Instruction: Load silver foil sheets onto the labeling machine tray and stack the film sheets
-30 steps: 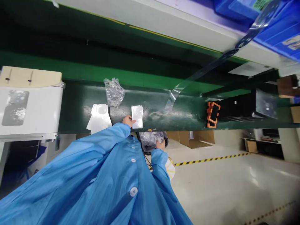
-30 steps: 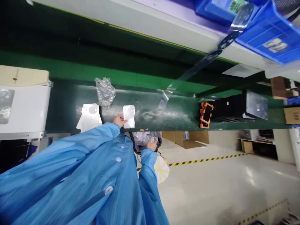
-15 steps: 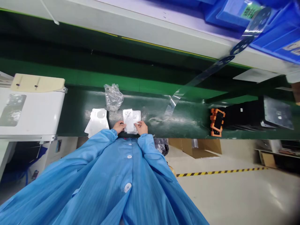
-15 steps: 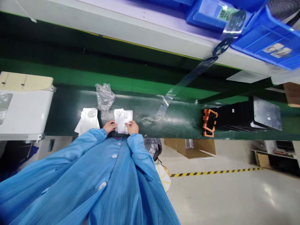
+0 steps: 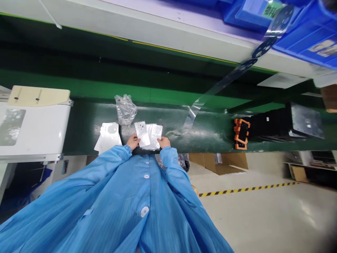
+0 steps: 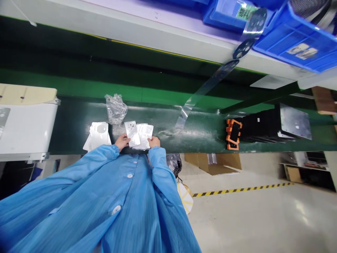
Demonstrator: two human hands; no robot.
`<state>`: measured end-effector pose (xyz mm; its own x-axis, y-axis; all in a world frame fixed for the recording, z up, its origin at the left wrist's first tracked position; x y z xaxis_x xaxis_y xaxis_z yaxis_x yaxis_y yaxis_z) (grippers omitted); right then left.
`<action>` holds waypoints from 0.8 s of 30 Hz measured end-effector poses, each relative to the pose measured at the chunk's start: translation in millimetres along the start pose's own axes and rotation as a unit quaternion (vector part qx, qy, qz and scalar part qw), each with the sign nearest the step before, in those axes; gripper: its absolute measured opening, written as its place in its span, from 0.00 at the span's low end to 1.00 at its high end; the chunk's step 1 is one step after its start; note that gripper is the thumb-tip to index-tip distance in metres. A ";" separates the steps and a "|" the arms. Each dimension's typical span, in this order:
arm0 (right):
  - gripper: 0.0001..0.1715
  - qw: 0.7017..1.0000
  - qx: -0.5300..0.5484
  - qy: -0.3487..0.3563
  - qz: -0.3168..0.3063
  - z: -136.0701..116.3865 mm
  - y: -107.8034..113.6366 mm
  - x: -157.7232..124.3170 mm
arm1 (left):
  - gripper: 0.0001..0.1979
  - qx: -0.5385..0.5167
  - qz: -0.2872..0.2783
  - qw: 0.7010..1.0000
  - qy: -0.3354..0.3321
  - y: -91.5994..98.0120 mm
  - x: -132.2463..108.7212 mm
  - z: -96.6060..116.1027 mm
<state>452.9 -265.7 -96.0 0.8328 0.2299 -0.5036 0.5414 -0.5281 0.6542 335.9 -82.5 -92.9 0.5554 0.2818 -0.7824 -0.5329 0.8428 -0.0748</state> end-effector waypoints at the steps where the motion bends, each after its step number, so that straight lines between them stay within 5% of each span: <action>1: 0.04 1.000 0.009 0.010 0.010 -1.5 4.1 -3.9 | 0.14 -0.003 -0.013 1.000 -0.013 2.0 -5.7 4.0; 5: 0.15 0.990 0.114 0.078 0.002 -19.5 7.5 -29.3 | 0.20 -0.008 -0.071 0.996 -0.054 10.7 -31.7 18.7; 10: 0.22 0.907 0.365 0.143 -0.155 -63.1 -10.3 -71.7 | 0.23 0.005 -0.089 0.993 -0.079 27.6 -64.3 29.1; 14: 0.21 0.891 0.385 0.157 -0.181 -101.7 -19.1 -99.7 | 0.23 0.010 -0.095 0.989 -0.110 53.3 -91.5 43.7; 18: 0.19 0.885 0.359 0.209 -0.209 -132.6 -21.4 -120.5 | 0.25 -0.024 -0.040 0.985 -0.167 78.5 -114.9 57.6; 24: 0.24 0.904 0.315 0.206 -0.201 -133.2 -26.2 -125.0 | 0.23 0.007 -0.084 0.984 -0.157 82.3 -134.4 33.1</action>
<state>350.0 -171.7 25.0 0.6258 0.7237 -0.2910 0.7452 -0.6649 -0.0509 238.6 -35.8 26.6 0.8054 0.2645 -0.5304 -0.4097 0.8951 -0.1757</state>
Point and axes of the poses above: each hand's wrist, its own x-axis towards the middle knuckle, its own y-axis out of the back of the hand, z = x × y, the point moved 2 cm from there along x, towards the middle knuckle, and after that the axes turned 3 degrees about y, right-handed, at the moved point
